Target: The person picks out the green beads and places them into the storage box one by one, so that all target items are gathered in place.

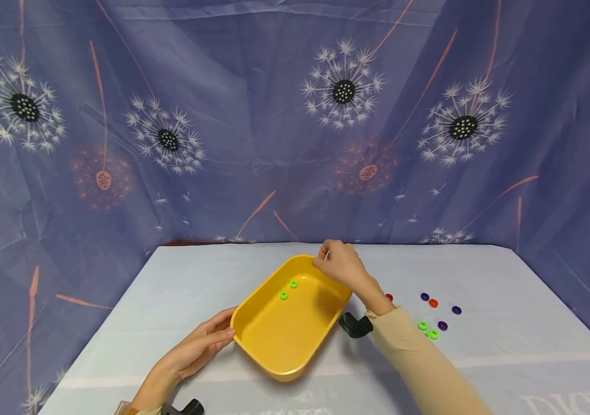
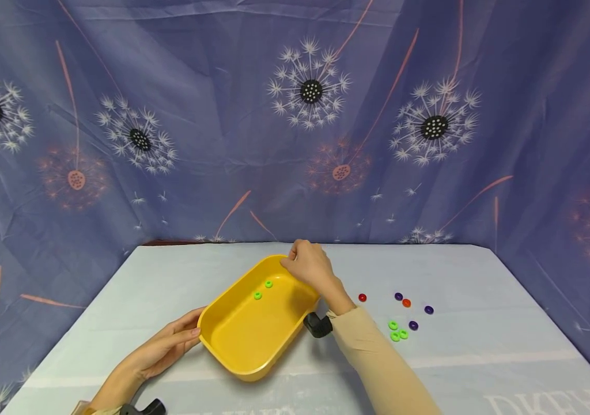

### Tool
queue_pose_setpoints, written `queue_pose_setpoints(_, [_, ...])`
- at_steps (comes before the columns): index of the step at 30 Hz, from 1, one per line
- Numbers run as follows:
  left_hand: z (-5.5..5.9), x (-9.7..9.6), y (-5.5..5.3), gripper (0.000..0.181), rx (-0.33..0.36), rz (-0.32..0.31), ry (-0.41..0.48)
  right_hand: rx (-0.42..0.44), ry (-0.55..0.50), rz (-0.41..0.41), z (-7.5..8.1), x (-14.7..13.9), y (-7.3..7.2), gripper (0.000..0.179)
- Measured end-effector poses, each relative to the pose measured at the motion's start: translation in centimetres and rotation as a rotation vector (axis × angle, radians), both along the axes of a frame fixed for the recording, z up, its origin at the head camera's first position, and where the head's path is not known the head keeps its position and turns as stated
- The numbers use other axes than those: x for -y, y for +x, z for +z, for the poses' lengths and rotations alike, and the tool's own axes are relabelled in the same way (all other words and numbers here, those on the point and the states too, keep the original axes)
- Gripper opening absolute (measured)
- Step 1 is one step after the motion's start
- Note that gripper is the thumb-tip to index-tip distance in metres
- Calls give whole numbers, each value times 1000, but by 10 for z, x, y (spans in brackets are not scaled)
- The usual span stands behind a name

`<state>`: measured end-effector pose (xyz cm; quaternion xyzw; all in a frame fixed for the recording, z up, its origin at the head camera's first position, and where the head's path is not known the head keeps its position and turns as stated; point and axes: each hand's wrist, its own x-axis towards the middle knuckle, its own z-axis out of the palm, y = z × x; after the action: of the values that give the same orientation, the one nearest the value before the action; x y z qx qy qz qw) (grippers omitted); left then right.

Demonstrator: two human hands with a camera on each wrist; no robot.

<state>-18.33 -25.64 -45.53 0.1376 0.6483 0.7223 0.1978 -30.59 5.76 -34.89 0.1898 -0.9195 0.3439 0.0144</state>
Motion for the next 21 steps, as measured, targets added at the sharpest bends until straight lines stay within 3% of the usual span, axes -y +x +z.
queue_pose_setpoints(5, [1,0,-1,59,6,0,-4,10,56,65,1,30,-3,17])
queue_pose_setpoints(11, [1,1,-1,58,7,7,-9,58,73,136,-6,61,-4,39])
queue_pose_setpoints(21, [1,0,-1,58,19,13,-17,115,201,147,-30,90,-1,55])
